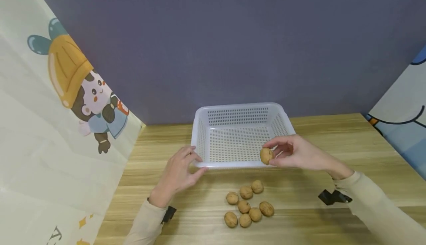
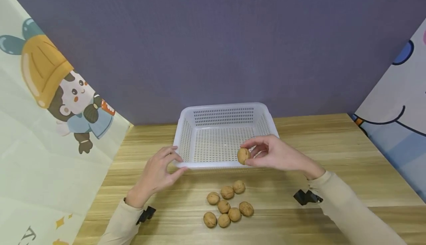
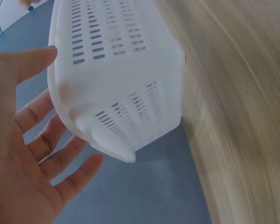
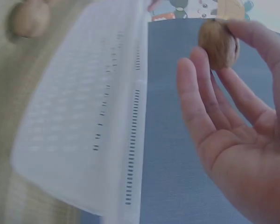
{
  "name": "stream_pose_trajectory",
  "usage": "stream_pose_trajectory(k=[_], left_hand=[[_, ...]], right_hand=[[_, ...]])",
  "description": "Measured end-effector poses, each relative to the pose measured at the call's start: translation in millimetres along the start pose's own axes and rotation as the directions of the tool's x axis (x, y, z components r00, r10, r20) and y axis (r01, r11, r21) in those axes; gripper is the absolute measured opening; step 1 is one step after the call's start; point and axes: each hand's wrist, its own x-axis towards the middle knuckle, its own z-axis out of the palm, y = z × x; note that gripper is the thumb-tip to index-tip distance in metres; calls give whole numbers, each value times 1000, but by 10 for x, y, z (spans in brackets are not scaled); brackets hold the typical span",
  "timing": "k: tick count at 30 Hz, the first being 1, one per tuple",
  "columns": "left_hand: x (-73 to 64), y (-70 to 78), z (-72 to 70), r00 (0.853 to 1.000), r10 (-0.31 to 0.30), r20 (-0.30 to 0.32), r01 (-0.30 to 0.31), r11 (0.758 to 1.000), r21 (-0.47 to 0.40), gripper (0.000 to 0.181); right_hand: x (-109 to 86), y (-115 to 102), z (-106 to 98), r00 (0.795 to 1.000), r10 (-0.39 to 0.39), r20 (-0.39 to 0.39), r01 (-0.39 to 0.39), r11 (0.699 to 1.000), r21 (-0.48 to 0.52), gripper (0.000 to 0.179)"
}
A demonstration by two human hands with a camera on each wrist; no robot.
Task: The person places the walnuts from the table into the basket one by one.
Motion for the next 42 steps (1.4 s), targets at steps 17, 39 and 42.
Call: stream_pose_trajectory(k=[17, 39, 42], left_hand=[[-3, 7, -4, 999, -26, 22, 27, 1000, -13, 30], [-7, 12, 20, 1000, -21, 11, 21, 1000, -10, 29], [-5, 16, 16, 1000, -20, 6, 20, 1000, -13, 29]], right_hand=[[772, -16, -400, 945, 248, -211, -261, 964, -38, 63], [1262, 721, -441, 921, 342, -189, -324, 938, 121, 70], [1292, 824, -421, 915, 368, -163, -355, 929, 108, 73]])
